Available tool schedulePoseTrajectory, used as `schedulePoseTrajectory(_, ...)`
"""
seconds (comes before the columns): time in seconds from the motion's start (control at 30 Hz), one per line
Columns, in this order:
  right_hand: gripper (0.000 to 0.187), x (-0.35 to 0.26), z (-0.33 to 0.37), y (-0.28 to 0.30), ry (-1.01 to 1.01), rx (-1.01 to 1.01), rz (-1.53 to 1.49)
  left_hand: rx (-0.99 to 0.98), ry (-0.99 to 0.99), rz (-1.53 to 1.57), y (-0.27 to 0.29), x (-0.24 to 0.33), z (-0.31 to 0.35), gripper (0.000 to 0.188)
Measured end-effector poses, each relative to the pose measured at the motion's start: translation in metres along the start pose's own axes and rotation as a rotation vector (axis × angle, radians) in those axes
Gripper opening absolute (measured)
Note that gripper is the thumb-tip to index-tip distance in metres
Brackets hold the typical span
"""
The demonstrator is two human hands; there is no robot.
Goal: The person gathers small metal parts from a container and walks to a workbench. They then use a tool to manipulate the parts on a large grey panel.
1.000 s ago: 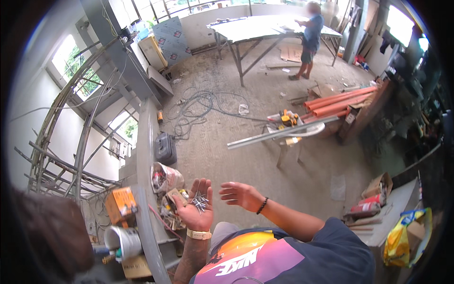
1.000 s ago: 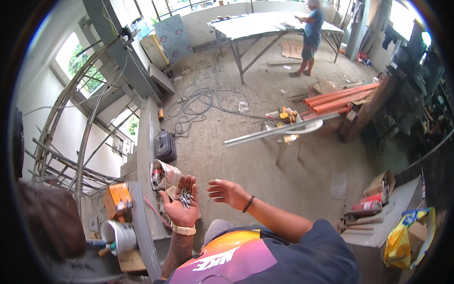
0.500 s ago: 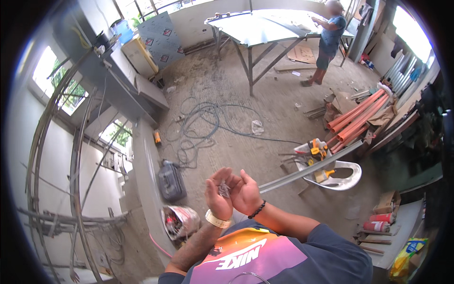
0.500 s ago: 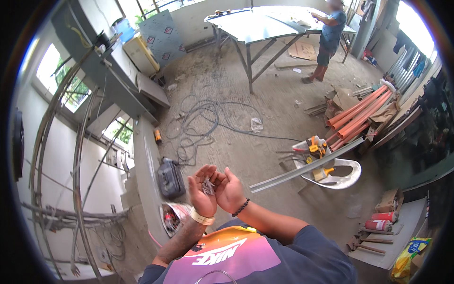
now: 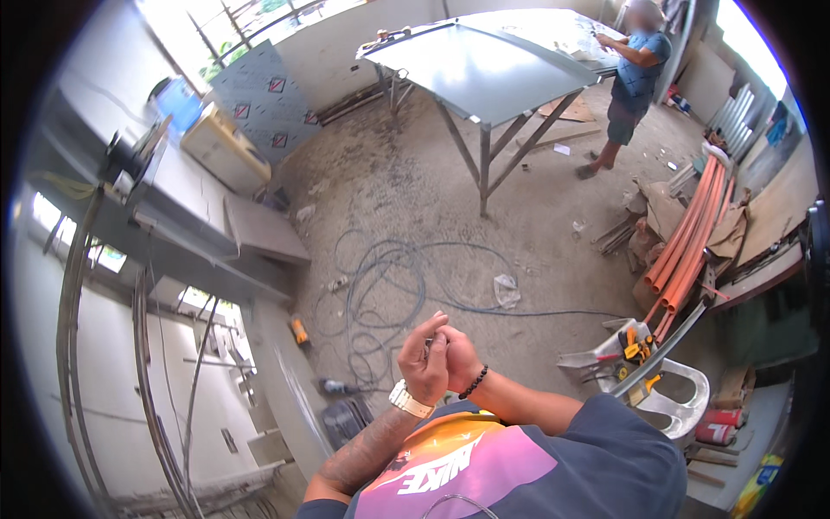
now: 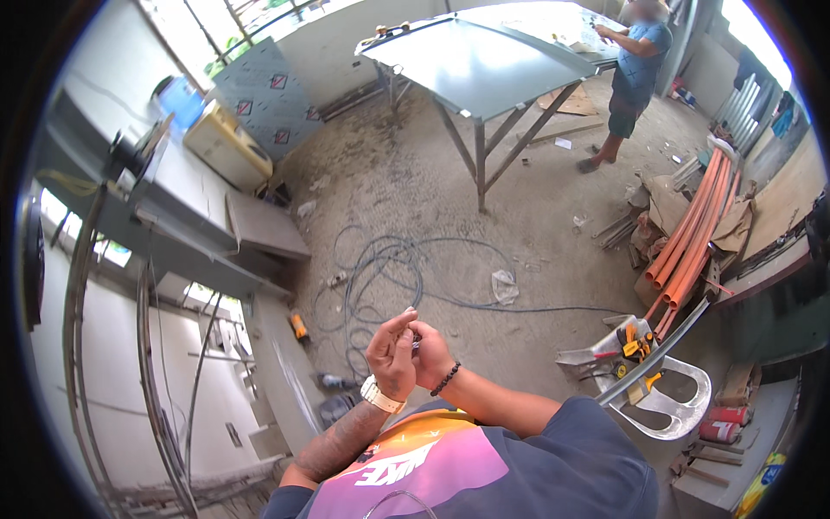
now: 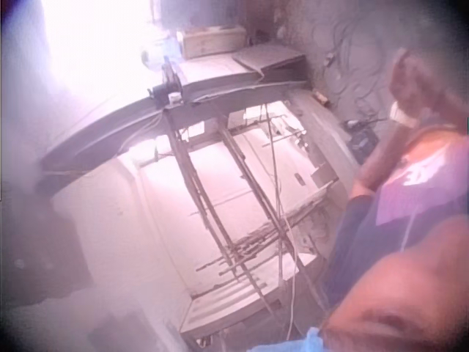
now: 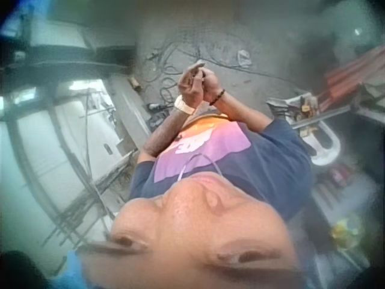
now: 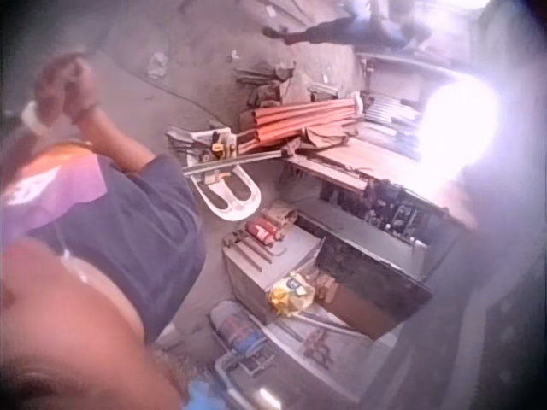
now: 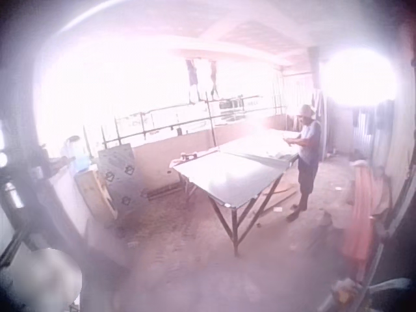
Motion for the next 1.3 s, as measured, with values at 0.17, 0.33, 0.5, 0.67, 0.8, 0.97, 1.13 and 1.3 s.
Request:
schedulePoseTrajectory(0.17,0.026,-0.077,-0.129,-0.069,0.01,-0.045,-0.028,-0.062,-0.066,0.021,-0.006,-0.025,-0.168,0.031)
schedulePoseTrajectory(0.33,0.032,-0.178,-0.253,-0.139,0.236,0.002,-0.271,-0.143,-0.169,0.334,-0.021,-0.06,-0.335,0.037)
schedulePoseTrajectory(0.5,0.049,-0.314,-0.362,-0.221,0.484,-0.211,-0.234,-0.187,0.25,0.597,-0.013,-0.143,-0.517,0.042)
schedulePoseTrajectory(0.67,0.053,-0.461,-0.423,-0.276,0.807,-0.239,-0.222,-0.354,0.76,0.937,-0.046,-0.215,-0.673,0.041)
schedulePoseTrajectory(0.8,0.052,-0.549,-0.496,-0.299,0.956,-0.269,-0.228,-0.41,0.744,0.927,-0.047,-0.253,-0.771,0.047)
schedulePoseTrajectory(0.97,0.047,-0.66,-0.589,-0.316,1.01,-0.238,-0.218,-0.433,0.696,0.921,-0.061,-0.313,-0.905,0.057)
schedulePoseTrajectory(1.13,0.03,-0.791,-0.64,-0.233,1.034,0.198,-0.055,-0.429,0.868,0.771,-0.087,-0.359,-1.023,0.061)
schedulePoseTrajectory(1.3,0.029,-0.859,-0.705,-0.218,1.08,0.533,0.079,-0.442,0.878,0.647,-0.068,-0.417,-1.146,0.058)
Point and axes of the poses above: each hand's wrist, its own z-axis away from the middle knuckle, its own y-axis out of the back of the hand, x = y × z, the point moved 6 cm from there along -z, towards the middle knuckle, and after that the axes turned 14 degrees about -z, right-handed, at the moved point
